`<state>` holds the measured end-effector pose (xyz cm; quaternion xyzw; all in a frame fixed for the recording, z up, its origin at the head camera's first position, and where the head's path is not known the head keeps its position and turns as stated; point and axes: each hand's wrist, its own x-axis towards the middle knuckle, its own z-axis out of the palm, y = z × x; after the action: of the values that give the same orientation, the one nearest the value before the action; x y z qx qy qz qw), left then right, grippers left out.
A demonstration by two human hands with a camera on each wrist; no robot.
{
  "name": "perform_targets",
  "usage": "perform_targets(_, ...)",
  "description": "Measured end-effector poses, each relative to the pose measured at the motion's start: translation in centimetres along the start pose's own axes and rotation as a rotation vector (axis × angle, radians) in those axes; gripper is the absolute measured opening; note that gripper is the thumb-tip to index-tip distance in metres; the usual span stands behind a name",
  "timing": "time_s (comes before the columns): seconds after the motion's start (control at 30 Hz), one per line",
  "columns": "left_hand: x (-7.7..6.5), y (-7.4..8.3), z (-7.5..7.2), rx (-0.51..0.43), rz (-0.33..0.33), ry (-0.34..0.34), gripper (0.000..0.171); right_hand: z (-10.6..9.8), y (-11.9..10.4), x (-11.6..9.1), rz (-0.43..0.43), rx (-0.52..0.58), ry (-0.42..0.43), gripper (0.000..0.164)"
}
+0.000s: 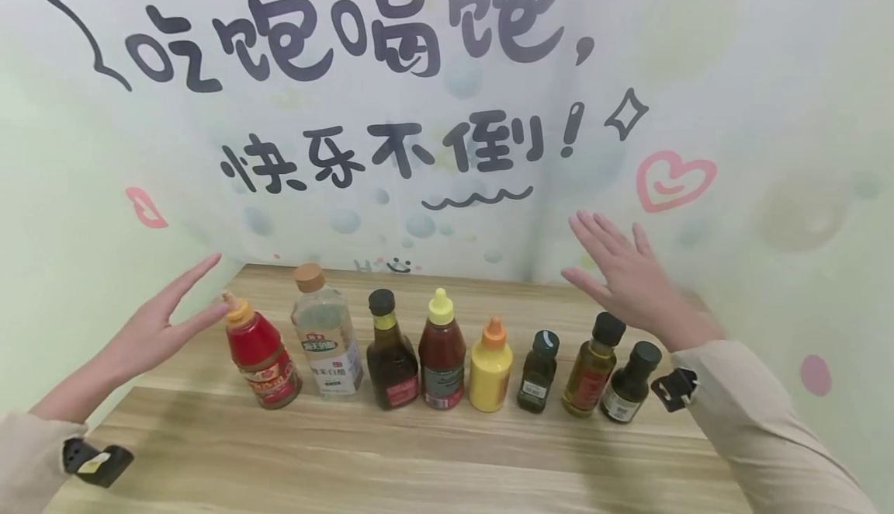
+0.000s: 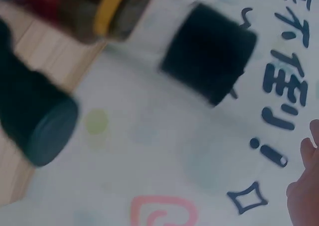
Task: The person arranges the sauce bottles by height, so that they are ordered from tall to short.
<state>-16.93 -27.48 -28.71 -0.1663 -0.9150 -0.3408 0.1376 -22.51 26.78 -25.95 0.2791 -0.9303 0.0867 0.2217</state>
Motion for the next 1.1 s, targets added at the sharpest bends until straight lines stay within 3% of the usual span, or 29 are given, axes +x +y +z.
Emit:
perform_targets(0.37, 1.0, -0.1, 0.8, -0.213, -0.123, -0.078, 0.066, 0.2, -4.4, 5.1, -0.141, 0.027, 0.025, 0.068)
perform_targets(0.6, 0.9, -0.7, 1.4, -0.265, -0.210, -0.067, 0.061, 1.1, -7.4, 7.8, -0.179, 0.260, 0.019, 0.062)
perform_targets(0.8, 0.9, -1.0, 1.7, -0.284, -0.239, -0.050, 0.061, 1.8, -9.8, 10.0, -0.197, 0.427, 0.060, 0.053)
perform_targets(1.1, 0.5, -2.0, 2.1, -0.315, -0.230, -0.045, 0.056, 4.0, -13.6, 12.3, -0.091, 0.784, -0.067, 0.045)
